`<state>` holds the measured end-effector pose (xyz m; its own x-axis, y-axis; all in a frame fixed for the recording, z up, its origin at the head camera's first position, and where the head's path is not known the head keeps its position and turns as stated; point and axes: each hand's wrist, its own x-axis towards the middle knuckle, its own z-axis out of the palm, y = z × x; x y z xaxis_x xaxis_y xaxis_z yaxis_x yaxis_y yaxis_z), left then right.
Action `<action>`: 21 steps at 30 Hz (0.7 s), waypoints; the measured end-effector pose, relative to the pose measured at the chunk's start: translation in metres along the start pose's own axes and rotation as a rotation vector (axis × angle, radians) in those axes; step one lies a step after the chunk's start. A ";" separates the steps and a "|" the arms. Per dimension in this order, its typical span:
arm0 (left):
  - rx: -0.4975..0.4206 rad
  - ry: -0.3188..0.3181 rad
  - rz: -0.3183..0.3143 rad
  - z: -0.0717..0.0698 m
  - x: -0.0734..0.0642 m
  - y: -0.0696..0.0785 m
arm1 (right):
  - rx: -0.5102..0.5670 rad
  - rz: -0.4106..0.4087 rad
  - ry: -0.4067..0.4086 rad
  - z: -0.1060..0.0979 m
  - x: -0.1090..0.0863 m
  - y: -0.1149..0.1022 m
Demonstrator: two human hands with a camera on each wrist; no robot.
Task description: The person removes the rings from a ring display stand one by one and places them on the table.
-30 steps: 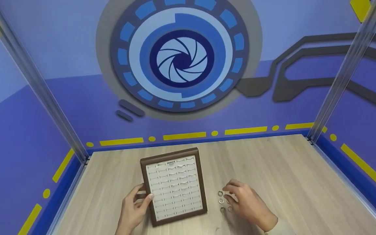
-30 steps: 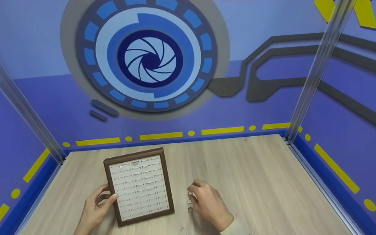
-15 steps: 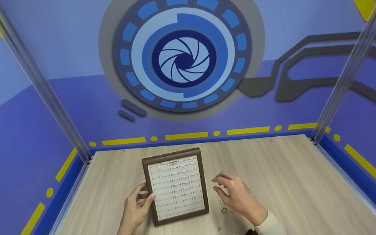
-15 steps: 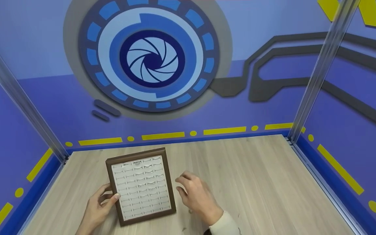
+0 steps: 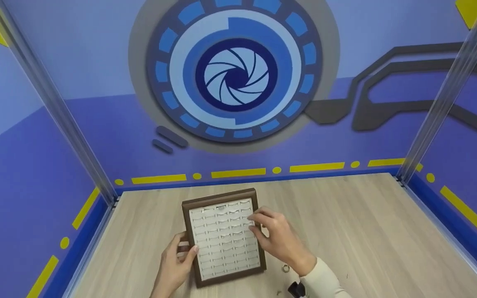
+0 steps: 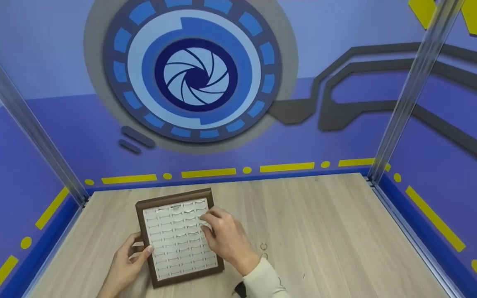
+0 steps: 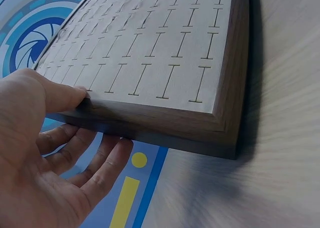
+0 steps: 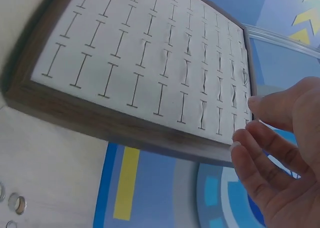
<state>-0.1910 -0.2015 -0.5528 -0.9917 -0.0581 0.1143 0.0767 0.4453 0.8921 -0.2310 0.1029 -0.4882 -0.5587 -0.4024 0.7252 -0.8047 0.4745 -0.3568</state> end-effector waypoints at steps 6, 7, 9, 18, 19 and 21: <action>0.004 0.011 -0.024 0.000 -0.001 -0.002 | -0.023 -0.052 0.051 0.011 0.016 -0.002; 0.004 0.016 -0.028 -0.001 -0.001 -0.002 | -0.033 -0.061 0.060 0.013 0.020 -0.002; 0.000 0.020 -0.033 -0.001 0.000 -0.002 | -0.052 -0.071 0.072 0.017 0.026 -0.003; -0.001 -0.004 -0.020 0.000 0.000 -0.001 | -0.116 -0.084 0.073 0.029 0.041 -0.010; -0.005 -0.001 -0.015 0.000 0.000 -0.001 | -0.122 -0.086 0.073 0.030 0.042 -0.011; -0.015 0.001 -0.004 0.000 0.000 -0.001 | -0.130 -0.087 0.072 0.033 0.045 -0.012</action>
<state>-0.1910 -0.2019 -0.5533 -0.9919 -0.0611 0.1112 0.0742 0.4317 0.8989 -0.2528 0.0532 -0.4710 -0.4682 -0.3912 0.7923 -0.8142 0.5394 -0.2148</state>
